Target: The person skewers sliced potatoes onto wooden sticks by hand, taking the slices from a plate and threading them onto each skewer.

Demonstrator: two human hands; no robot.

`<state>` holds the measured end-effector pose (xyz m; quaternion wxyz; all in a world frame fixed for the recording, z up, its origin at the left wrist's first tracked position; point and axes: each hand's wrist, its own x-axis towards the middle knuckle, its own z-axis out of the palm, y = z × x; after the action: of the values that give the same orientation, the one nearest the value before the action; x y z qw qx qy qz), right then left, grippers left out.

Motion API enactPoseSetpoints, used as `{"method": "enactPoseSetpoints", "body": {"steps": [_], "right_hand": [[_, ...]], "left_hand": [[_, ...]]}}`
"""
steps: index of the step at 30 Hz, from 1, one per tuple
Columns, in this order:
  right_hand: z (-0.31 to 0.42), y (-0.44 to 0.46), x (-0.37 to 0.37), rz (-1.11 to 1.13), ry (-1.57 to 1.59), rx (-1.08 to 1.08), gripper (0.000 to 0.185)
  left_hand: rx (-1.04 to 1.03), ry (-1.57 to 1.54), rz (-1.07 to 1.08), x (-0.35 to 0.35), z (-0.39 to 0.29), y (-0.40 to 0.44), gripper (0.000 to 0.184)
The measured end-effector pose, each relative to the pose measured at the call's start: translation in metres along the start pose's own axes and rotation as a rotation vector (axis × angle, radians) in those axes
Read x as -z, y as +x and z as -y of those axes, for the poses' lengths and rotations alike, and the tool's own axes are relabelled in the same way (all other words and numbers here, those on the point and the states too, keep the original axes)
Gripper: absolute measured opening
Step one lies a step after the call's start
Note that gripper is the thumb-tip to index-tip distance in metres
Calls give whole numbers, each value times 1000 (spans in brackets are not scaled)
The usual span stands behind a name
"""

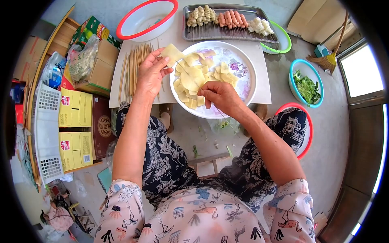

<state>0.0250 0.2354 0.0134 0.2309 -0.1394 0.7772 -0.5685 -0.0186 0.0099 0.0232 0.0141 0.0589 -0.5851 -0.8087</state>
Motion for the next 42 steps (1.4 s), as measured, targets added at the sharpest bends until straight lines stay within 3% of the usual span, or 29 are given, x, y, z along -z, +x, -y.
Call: {"method": "enactPoseSetpoints", "body": {"steps": [28,42], "right_hand": [[4,1,-8,-97,-62,-23,12],[-5,6,-7,-227,-280,130,15]], "left_hand": [[253,-118,23,-2,5,-5,13],[273,-111,33,5,5,-5,23]]}}
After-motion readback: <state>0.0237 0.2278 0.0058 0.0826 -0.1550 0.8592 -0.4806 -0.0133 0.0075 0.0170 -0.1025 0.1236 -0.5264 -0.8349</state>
